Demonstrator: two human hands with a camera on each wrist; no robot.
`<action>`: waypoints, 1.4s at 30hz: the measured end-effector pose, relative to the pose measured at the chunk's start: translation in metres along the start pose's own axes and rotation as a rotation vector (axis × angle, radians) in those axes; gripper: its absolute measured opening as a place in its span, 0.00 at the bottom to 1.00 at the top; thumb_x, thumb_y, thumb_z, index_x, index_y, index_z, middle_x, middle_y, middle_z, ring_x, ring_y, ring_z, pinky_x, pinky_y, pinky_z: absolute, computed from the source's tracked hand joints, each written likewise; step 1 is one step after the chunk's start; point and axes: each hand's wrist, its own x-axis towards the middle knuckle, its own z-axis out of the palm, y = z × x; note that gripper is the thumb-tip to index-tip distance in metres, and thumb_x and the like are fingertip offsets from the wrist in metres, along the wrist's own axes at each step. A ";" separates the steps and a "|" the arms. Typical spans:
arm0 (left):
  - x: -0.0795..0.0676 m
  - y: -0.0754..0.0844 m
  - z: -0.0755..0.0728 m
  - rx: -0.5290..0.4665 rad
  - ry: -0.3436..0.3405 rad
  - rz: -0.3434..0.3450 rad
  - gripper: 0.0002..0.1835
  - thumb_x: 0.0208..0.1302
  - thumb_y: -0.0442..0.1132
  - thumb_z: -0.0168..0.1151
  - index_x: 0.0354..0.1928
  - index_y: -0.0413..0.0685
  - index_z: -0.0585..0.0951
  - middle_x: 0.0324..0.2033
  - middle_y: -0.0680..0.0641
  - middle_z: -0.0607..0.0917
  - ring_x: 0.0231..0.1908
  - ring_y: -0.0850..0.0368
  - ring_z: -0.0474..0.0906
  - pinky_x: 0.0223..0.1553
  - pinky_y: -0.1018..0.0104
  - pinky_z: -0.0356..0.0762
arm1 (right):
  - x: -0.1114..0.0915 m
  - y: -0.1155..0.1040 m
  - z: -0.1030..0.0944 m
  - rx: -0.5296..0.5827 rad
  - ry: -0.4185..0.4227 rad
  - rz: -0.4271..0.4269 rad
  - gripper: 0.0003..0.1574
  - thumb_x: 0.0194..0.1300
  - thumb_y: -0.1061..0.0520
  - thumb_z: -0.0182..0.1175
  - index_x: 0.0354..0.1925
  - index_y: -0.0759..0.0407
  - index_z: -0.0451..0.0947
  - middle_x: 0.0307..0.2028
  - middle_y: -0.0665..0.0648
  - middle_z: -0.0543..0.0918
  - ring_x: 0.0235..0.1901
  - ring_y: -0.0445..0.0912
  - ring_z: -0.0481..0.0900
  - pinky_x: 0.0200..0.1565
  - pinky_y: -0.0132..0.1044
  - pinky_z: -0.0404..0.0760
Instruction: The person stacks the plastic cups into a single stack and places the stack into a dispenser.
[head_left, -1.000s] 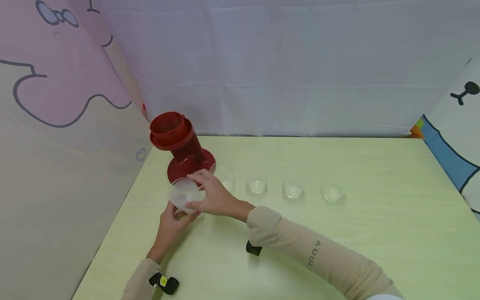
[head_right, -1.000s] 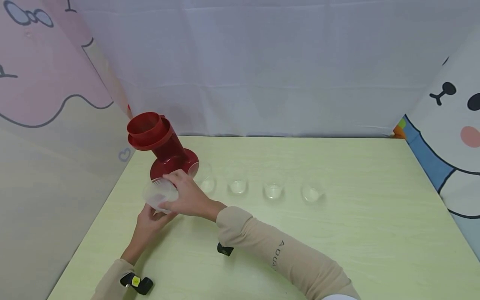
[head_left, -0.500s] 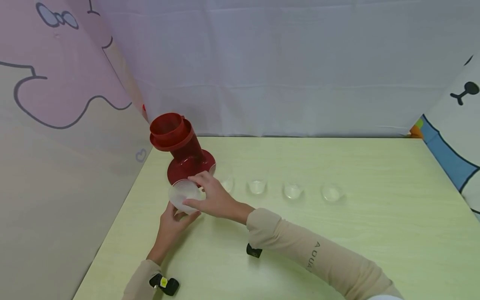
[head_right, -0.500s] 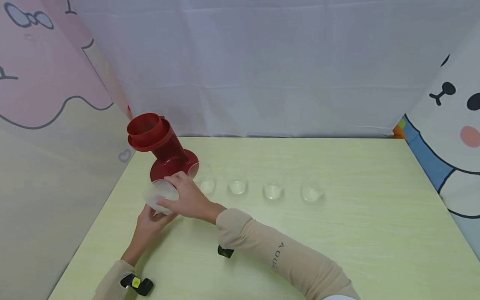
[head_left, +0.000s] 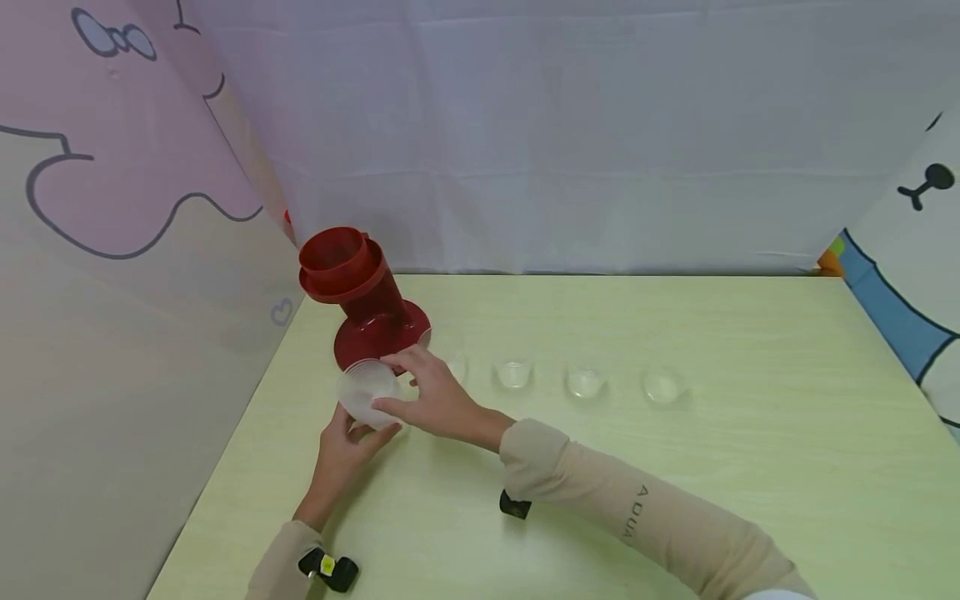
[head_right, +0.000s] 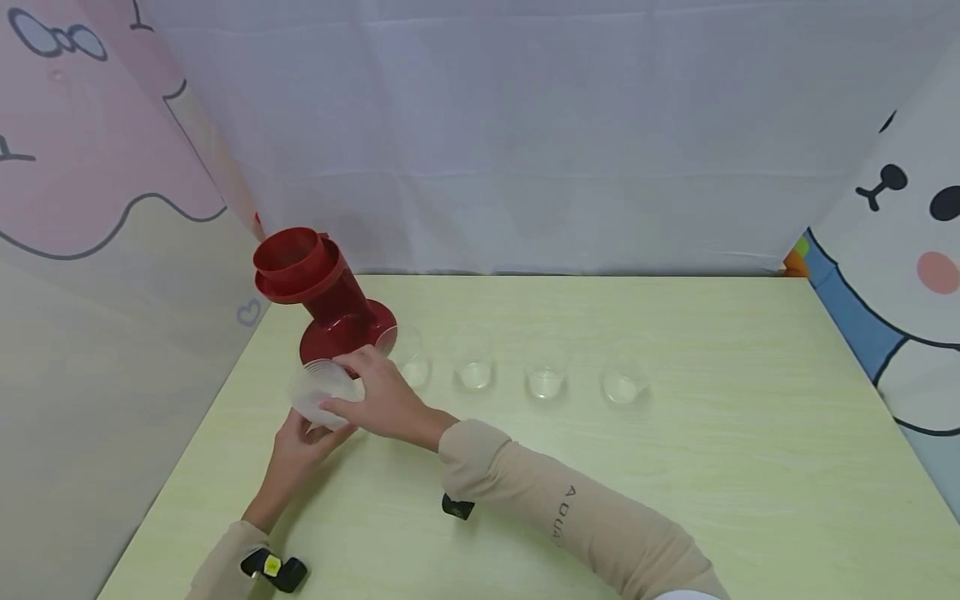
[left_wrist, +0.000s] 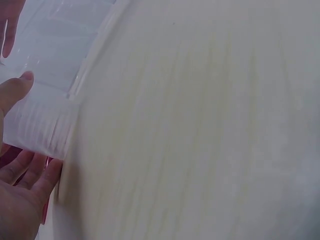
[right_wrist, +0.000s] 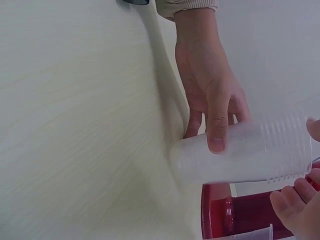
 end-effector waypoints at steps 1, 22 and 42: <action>0.000 0.000 0.000 0.002 0.001 -0.002 0.43 0.51 0.48 0.73 0.67 0.60 0.59 0.60 0.54 0.70 0.58 0.54 0.69 0.52 0.60 0.76 | -0.001 0.000 -0.001 0.004 0.005 0.001 0.33 0.58 0.49 0.67 0.59 0.58 0.71 0.51 0.51 0.74 0.51 0.47 0.73 0.45 0.27 0.76; 0.000 0.003 0.000 0.016 0.008 -0.003 0.42 0.49 0.49 0.74 0.65 0.60 0.62 0.58 0.53 0.72 0.57 0.53 0.70 0.52 0.58 0.77 | -0.017 0.015 -0.008 0.016 0.229 -0.046 0.26 0.54 0.56 0.70 0.51 0.57 0.75 0.45 0.50 0.77 0.43 0.42 0.72 0.40 0.28 0.79; -0.004 0.030 -0.001 -0.019 -0.020 -0.053 0.43 0.53 0.41 0.72 0.67 0.50 0.58 0.60 0.44 0.69 0.60 0.45 0.66 0.56 0.50 0.72 | -0.033 0.023 -0.014 0.040 0.276 0.002 0.26 0.54 0.57 0.71 0.49 0.58 0.73 0.44 0.50 0.76 0.43 0.44 0.74 0.40 0.32 0.80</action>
